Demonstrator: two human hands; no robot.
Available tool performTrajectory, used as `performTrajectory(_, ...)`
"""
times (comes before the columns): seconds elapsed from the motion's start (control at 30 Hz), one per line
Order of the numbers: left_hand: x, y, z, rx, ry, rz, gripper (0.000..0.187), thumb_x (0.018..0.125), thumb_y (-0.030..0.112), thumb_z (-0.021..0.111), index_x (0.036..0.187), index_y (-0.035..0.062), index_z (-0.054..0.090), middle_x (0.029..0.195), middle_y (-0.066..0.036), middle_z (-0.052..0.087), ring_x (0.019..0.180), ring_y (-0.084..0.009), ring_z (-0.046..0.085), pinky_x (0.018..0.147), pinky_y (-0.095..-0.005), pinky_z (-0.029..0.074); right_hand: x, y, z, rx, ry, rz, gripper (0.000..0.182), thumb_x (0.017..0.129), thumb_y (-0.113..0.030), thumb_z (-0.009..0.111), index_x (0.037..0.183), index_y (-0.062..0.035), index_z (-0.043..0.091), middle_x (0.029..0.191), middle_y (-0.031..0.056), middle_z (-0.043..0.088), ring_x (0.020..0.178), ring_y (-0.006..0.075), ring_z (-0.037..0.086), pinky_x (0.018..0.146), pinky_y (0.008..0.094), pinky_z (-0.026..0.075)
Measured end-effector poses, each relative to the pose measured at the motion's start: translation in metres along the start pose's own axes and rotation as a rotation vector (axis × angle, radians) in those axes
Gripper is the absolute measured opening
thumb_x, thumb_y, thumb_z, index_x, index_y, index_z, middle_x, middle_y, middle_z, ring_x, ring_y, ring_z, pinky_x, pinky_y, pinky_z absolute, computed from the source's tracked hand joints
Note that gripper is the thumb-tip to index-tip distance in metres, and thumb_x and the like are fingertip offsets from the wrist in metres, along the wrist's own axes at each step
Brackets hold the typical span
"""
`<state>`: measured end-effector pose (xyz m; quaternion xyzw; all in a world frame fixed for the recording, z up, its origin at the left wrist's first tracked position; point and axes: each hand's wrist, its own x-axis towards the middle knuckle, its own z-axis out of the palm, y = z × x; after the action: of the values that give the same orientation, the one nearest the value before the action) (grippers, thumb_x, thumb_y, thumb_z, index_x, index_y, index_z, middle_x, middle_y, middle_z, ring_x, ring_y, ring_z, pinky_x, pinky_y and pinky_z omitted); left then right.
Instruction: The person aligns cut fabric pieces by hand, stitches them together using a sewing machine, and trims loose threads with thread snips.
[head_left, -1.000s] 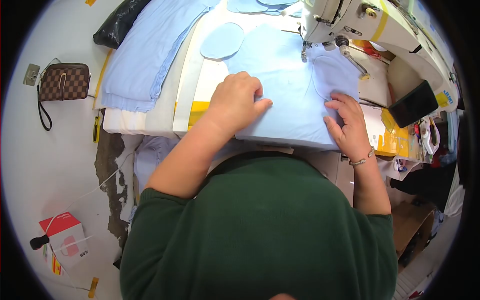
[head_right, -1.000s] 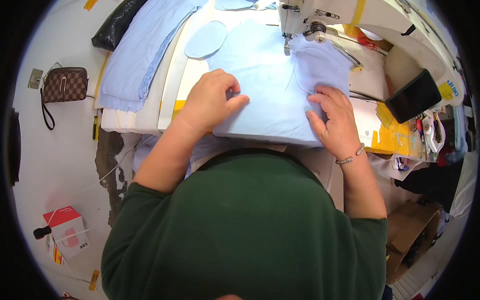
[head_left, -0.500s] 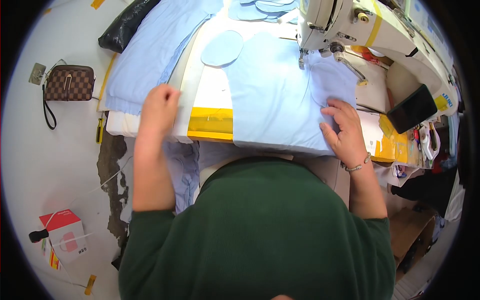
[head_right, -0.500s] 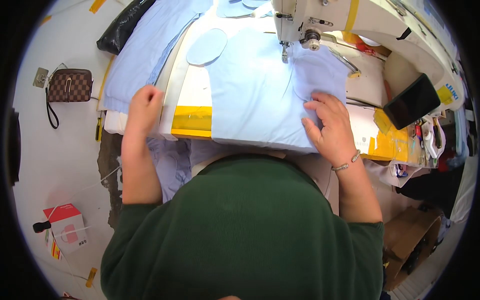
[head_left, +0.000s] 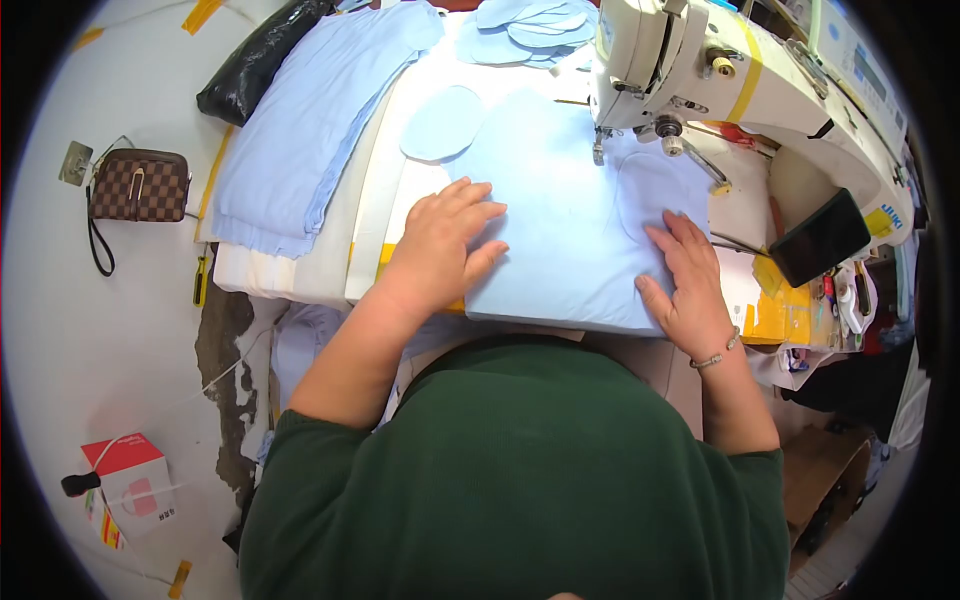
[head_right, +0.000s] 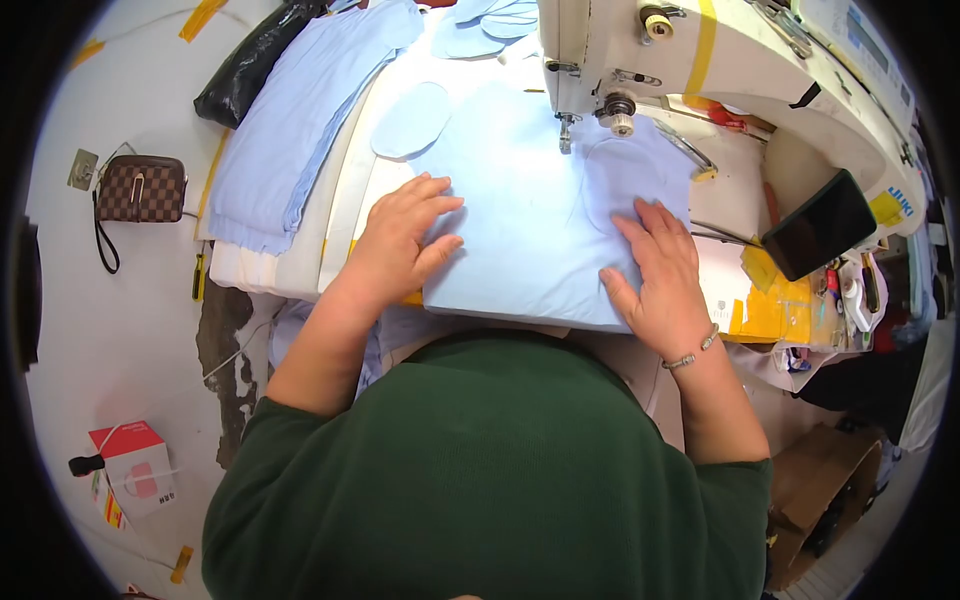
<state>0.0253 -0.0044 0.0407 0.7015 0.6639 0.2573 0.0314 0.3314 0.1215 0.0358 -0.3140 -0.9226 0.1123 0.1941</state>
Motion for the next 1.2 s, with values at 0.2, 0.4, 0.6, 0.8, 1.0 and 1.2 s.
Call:
performTrajectory(0.2, -0.001, 0.006, 0.009, 0.050, -0.057, -0.052, 0.041, 0.083, 0.029, 0.070, 0.118, 0.0092, 0.064, 0.134, -0.013, 0.055, 0.131, -0.0334, 0.045, 0.110, -0.0541, 0.028, -0.003, 0.003, -0.009, -0.055, -0.086, 0.040, 0.054, 0.083, -0.028, 0.064, 0.132, -0.0079, 0.054, 0.145, 0.0189, 0.044, 0.136, 0.0399, 0.036, 0.114, 0.0494, 0.025)
performTrajectory(0.4, 0.007, 0.003, 0.005, 0.002, -0.055, 0.031, 0.037, 0.084, 0.028, 0.070, 0.115, 0.0097, 0.065, 0.131, -0.013, 0.058, 0.125, -0.0331, 0.051, 0.107, -0.0498, 0.035, -0.009, -0.001, -0.011, -0.082, -0.102, 0.101, 0.054, 0.085, -0.031, 0.061, 0.133, -0.0099, 0.053, 0.148, 0.0158, 0.042, 0.138, 0.0386, 0.034, 0.115, 0.0520, 0.021)
performTrajectory(0.6, 0.075, -0.085, -0.023, -0.016, 0.211, -0.424, 0.034, 0.082, 0.027, 0.071, 0.108, 0.0050, 0.068, 0.113, -0.015, 0.067, 0.105, -0.0304, 0.064, 0.089, -0.0373, 0.050, -0.013, 0.002, -0.010, -0.120, -0.081, 0.104, 0.053, 0.088, -0.037, 0.059, 0.133, -0.0101, 0.054, 0.147, 0.0154, 0.043, 0.137, 0.0383, 0.036, 0.114, 0.0516, 0.021)
performTrajectory(0.8, 0.116, -0.129, -0.021, 0.068, 0.019, -0.657, 0.030, 0.079, 0.030, 0.074, 0.096, 0.0052, 0.068, 0.097, -0.013, 0.070, 0.083, -0.0275, 0.067, 0.079, -0.0380, 0.052, -0.013, 0.001, -0.009, -0.117, -0.069, 0.103, 0.052, 0.089, -0.038, 0.059, 0.132, -0.0098, 0.054, 0.146, 0.0160, 0.045, 0.137, 0.0387, 0.037, 0.114, 0.0511, 0.022)
performTrajectory(1.0, 0.103, -0.111, -0.034, -0.383, 0.106, -0.624, 0.024, 0.084, 0.027, 0.073, 0.086, 0.0052, 0.061, 0.079, -0.003, 0.063, 0.068, -0.0143, 0.057, 0.063, -0.0307, 0.048, -0.010, 0.002, -0.008, -0.127, -0.030, 0.069, 0.051, 0.087, -0.033, 0.063, 0.131, -0.0086, 0.055, 0.143, 0.0176, 0.047, 0.133, 0.0401, 0.041, 0.112, 0.0493, 0.027)
performTrajectory(1.2, 0.055, -0.007, -0.028, -1.142, 0.230, -0.403, 0.018, 0.089, 0.017, 0.069, 0.087, 0.0051, 0.057, 0.075, 0.001, 0.058, 0.068, -0.0062, 0.052, 0.059, -0.0228, 0.044, 0.019, -0.054, 0.001, 0.930, 0.109, 0.147, 0.047, 0.088, -0.021, 0.069, 0.129, -0.0013, 0.056, 0.128, 0.0111, 0.059, 0.119, 0.0209, 0.054, 0.102, 0.0359, 0.041)
